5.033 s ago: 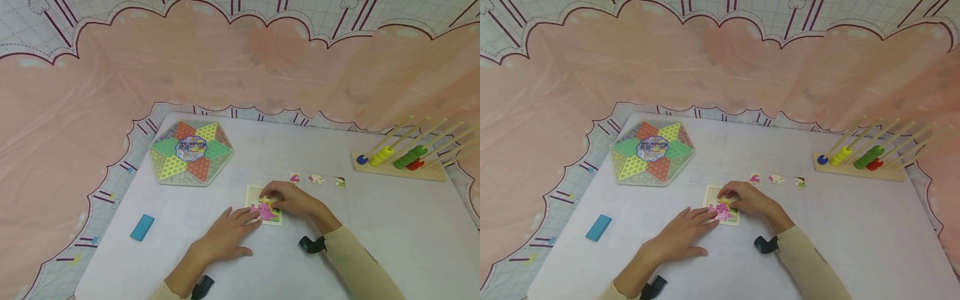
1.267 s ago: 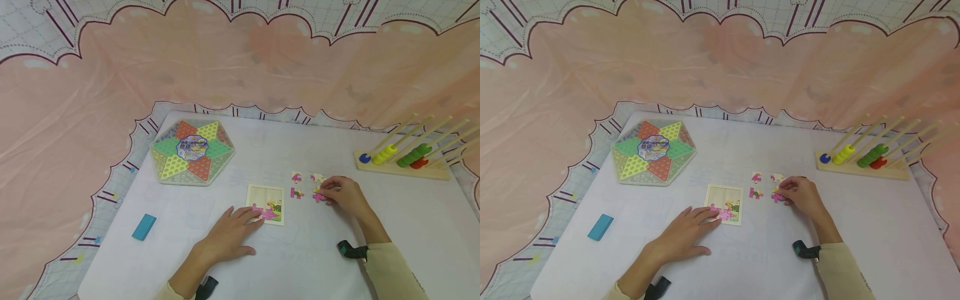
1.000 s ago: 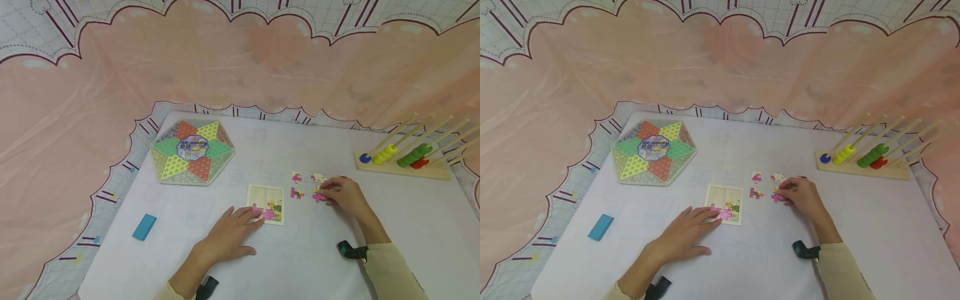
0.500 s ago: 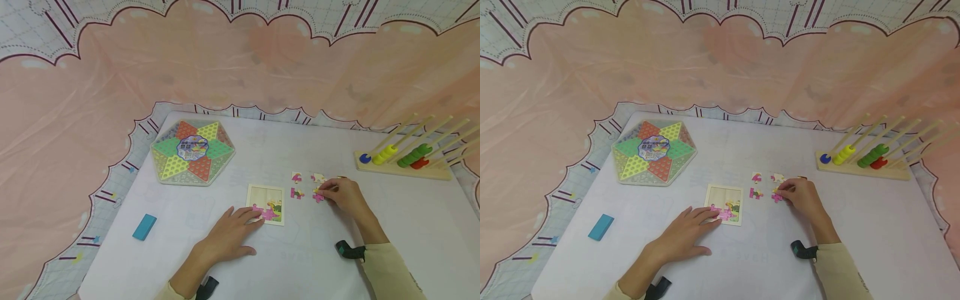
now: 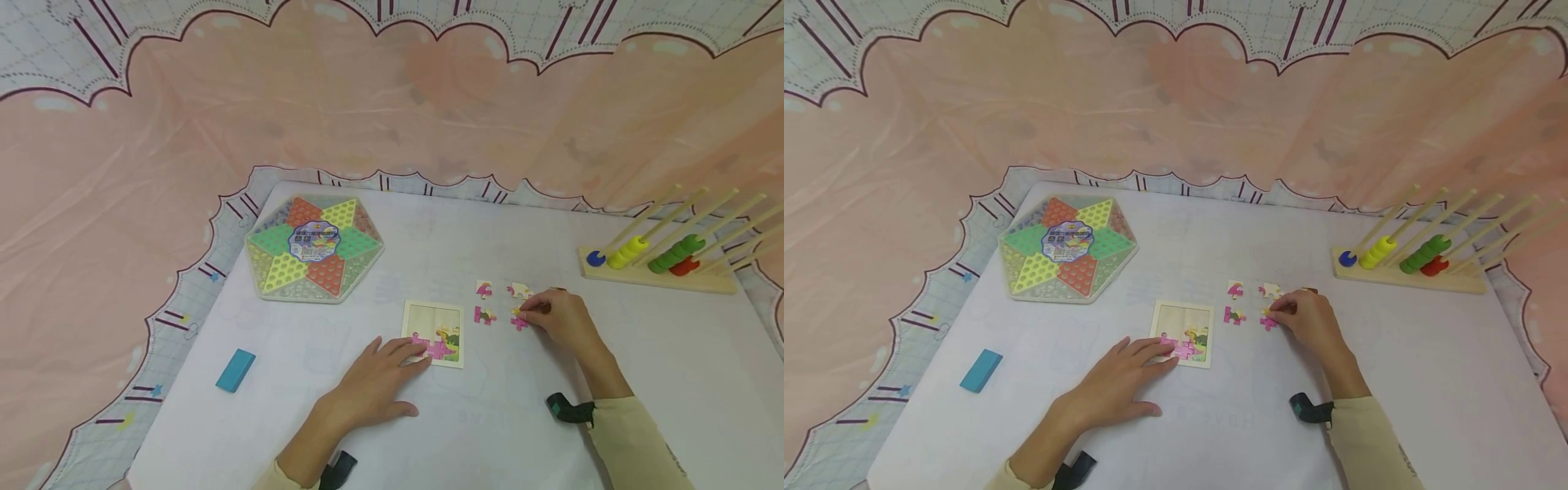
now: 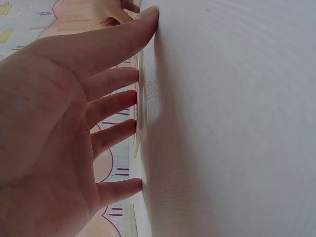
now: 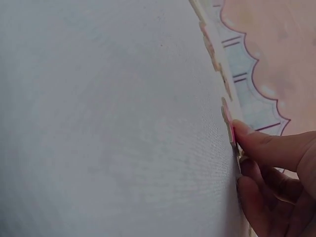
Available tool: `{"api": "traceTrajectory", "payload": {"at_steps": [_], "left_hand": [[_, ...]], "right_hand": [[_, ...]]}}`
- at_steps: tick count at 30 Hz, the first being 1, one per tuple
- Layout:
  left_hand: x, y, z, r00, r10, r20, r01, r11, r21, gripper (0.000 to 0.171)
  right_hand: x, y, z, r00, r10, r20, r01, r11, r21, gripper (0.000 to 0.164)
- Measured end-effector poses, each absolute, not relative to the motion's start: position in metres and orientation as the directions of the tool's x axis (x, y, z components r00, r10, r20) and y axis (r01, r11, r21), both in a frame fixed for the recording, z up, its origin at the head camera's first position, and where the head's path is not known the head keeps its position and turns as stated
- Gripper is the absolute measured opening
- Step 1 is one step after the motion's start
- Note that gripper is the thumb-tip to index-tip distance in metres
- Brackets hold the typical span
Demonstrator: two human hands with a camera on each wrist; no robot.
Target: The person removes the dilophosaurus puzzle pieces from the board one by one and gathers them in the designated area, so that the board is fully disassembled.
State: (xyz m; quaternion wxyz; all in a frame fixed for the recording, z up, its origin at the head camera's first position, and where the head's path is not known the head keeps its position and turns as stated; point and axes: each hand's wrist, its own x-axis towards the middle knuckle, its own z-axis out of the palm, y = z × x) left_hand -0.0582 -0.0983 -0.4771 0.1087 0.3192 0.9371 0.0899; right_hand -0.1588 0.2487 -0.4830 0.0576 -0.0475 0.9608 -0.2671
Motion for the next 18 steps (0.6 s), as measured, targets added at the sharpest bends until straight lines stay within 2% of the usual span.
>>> {"api": "traceTrajectory", "payload": {"at_steps": [18], "left_hand": [[-0.0579, -0.0987, -0.4789, -0.772, 0.619, -0.144, 0.579, 0.778, 0.242, 0.078]], "right_hand": [[-0.1575, 0.2522, -0.478, -0.983, -0.144, -0.113, -0.058, 0.832, -0.551, 0.021]]}}
